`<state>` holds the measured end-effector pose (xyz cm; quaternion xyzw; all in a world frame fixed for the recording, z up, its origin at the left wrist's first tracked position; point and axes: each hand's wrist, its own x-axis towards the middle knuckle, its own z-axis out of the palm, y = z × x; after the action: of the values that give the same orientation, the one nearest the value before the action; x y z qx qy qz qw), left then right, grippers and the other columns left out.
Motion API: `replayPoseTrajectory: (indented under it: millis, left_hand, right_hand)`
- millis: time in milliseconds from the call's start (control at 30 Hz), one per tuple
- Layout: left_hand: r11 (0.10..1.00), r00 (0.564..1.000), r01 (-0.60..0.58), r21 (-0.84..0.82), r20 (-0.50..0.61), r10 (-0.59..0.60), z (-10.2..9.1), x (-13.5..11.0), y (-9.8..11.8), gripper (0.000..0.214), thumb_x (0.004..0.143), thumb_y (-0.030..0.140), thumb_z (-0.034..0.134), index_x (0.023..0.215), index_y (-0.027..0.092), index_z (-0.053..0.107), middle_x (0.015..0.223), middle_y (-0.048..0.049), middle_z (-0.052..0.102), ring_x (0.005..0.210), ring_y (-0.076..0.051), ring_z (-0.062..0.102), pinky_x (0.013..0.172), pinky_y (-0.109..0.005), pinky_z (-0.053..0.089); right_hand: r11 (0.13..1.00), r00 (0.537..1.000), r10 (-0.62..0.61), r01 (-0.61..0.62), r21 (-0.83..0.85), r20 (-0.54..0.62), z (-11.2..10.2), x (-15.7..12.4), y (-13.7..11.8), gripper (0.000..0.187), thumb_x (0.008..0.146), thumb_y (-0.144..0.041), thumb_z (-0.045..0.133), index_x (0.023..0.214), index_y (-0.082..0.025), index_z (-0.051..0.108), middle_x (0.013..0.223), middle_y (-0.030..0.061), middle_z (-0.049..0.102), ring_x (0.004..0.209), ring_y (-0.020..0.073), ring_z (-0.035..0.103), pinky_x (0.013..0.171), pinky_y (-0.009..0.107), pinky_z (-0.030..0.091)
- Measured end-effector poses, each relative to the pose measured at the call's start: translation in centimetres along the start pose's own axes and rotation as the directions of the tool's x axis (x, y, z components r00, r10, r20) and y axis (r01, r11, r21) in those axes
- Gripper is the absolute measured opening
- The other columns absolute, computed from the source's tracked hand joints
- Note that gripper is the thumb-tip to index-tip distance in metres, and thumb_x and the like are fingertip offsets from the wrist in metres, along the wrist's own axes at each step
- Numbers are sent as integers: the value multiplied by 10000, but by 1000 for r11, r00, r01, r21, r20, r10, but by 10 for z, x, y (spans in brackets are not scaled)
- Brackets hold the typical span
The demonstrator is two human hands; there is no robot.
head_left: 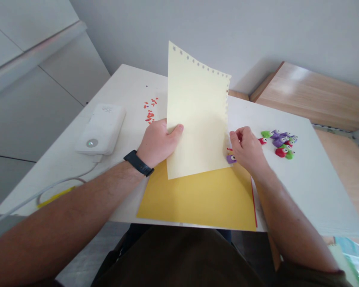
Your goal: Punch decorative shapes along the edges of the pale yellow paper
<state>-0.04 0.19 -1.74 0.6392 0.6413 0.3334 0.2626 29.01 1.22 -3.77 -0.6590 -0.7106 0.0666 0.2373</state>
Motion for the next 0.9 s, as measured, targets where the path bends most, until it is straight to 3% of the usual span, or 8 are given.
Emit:
replayPoseTrajectory:
  millis: [167, 433, 900]
  left_hand:
    - [1000, 1000, -12, 3, 3, 12, 0, 0, -1, 436, 968, 468, 563, 1088, 120, 798, 1095, -161, 806, 1007, -324, 743, 878, -399, 562]
    - [1000, 1000, -10, -4, -6, 10, 2, 0, -2, 446, 963, 472, 573, 1097, 110, 797, 1084, -170, 805, 1004, -340, 742, 882, -428, 562]
    - [997, 999, -33, -64, -4, 33, 2, 0, -4, 418, 962, 462, 580, 1098, 134, 802, 1096, -138, 811, 1028, -320, 744, 922, -400, 566]
  right_hand:
    - [997, 998, -61, 61, -39, -6, 7, 0, 2, 207, 1033, -445, 464, 957, -253, 485, 916, 101, 660, 864, 294, 594, 776, 434, 438]
    - [981, 997, -59, 68, -180, 52, 10, -1, 1, 210, 1042, -373, 417, 1023, -200, 535, 1059, 191, 667, 1009, 364, 590, 908, 504, 452]
    - [940, 991, -95, 120, -319, 94, 20, 0, -4, 244, 1049, -315, 396, 1105, -152, 569, 1110, 221, 635, 1064, 371, 560, 920, 499, 438]
